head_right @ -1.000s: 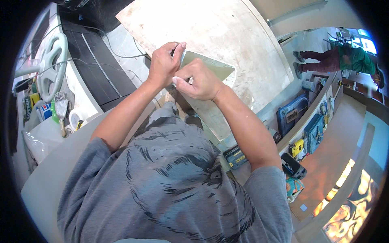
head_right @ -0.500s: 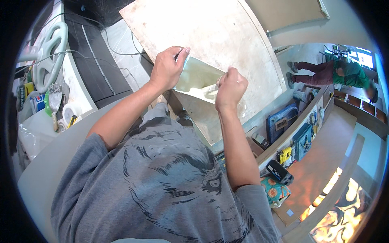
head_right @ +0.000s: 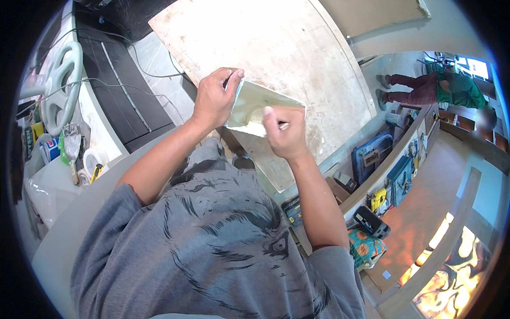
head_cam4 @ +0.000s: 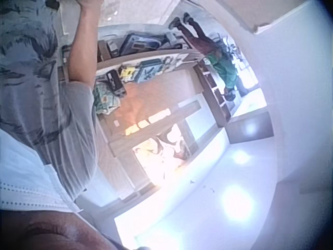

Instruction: The person opens a can of lacquer thinner and pours it into a metal paint tray. They then use a stir stick to mix the liquid thoroughly within the tray, ensuring the contents are well combined.

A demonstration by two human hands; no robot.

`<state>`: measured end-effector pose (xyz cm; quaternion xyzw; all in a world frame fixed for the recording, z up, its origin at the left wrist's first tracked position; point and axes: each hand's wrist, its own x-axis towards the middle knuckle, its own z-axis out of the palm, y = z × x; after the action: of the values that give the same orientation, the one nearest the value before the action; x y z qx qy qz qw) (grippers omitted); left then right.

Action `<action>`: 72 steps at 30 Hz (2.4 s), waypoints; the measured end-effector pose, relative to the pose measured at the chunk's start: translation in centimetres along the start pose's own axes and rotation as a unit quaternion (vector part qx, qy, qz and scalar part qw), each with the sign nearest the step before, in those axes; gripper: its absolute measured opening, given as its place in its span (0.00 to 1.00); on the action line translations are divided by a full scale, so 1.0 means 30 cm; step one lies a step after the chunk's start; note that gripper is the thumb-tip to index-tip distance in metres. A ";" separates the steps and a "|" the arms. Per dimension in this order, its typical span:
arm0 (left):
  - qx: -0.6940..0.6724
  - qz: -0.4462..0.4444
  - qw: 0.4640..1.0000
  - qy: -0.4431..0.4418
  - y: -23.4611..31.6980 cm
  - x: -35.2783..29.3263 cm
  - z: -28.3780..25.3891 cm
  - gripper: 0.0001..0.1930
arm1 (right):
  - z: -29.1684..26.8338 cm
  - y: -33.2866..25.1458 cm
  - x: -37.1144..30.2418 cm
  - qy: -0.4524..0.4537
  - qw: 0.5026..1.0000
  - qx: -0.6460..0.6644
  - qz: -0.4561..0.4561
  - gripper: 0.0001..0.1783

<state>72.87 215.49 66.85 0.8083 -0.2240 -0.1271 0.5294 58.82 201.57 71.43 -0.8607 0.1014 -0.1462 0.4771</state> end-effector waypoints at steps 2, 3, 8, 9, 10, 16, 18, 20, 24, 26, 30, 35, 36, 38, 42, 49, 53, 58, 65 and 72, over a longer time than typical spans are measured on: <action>-0.006 0.001 1.000 0.005 -0.004 -0.001 0.004 0.19 | 0.005 0.040 -0.018 0.103 0.988 0.077 0.082 0.27; -0.009 -0.002 1.000 0.003 -0.006 -0.001 0.003 0.19 | 0.007 0.046 -0.019 0.152 0.974 0.114 0.123 0.27; -0.034 -0.004 0.999 0.007 -0.010 0.000 0.008 0.18 | 0.043 0.006 0.044 0.288 0.859 0.386 0.171 0.29; -0.041 -0.003 0.999 0.008 -0.014 -0.002 0.008 0.18 | 0.037 -0.018 0.047 0.269 0.873 0.386 0.131 0.28; -0.047 -0.002 0.999 0.010 -0.018 -0.002 0.009 0.17 | 0.033 -0.031 0.046 0.250 0.884 0.385 0.092 0.27; -0.045 -0.006 0.999 0.003 -0.012 -0.001 0.005 0.16 | 0.019 0.062 -0.052 0.076 0.989 0.118 0.051 0.25; -0.045 -0.003 0.999 0.002 -0.013 0.003 0.004 0.16 | 0.045 0.026 -0.027 0.146 0.953 0.236 0.125 0.28; -0.039 -0.007 0.999 -0.005 -0.008 0.002 -0.005 0.16 | 0.021 0.003 0.021 0.169 0.923 0.312 0.150 0.28; -0.043 0.003 0.999 0.003 -0.019 0.006 0.003 0.17 | 0.052 -0.038 0.067 0.156 0.959 0.223 0.082 0.27; -0.040 0.001 0.999 0.006 -0.018 0.003 0.000 0.17 | 0.081 -0.003 0.065 0.134 0.983 0.118 0.035 0.26; -0.054 -0.001 0.999 -0.003 -0.022 0.002 -0.001 0.17 | 0.091 0.035 0.005 0.075 0.996 0.038 0.032 0.27; -0.028 -0.018 0.999 -0.011 -0.020 0.003 -0.001 0.17 | 0.086 0.013 -0.045 0.162 0.972 0.105 0.131 0.28; -0.024 -0.004 1.000 -0.013 -0.020 0.005 0.002 0.17 | 0.083 0.006 -0.043 0.182 0.966 0.115 0.141 0.29; -0.014 0.024 0.999 -0.018 -0.018 0.012 0.007 0.18 | 0.054 0.006 -0.023 0.202 0.946 0.187 0.170 0.29; -0.005 0.018 0.999 -0.042 -0.016 0.015 0.007 0.19 | 0.033 0.013 -0.034 0.217 0.933 0.229 0.172 0.29; -0.015 0.014 0.999 -0.033 -0.010 0.016 0.004 0.18 | 0.041 -0.027 -0.015 0.240 0.932 0.235 0.134 0.29; -0.007 0.017 0.999 -0.037 0.003 0.019 0.000 0.18 | 0.035 -0.020 -0.011 0.180 0.962 0.189 0.077 0.27; -0.004 0.014 0.999 -0.048 0.004 0.018 0.001 0.18 | 0.071 0.033 -0.073 0.161 0.984 0.069 0.023 0.27; 0.011 0.006 0.999 -0.047 0.008 0.017 0.002 0.18 | 0.019 -0.001 -0.088 0.336 0.876 0.265 0.225 0.28; -0.005 0.009 0.999 -0.046 0.007 0.016 0.002 0.18 | 0.029 -0.052 -0.110 0.382 0.836 0.329 0.216 0.28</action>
<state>73.20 215.13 67.03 0.7969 -0.2545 -0.1606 0.5238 56.09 204.11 71.82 -0.4845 0.4049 -0.3816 0.6750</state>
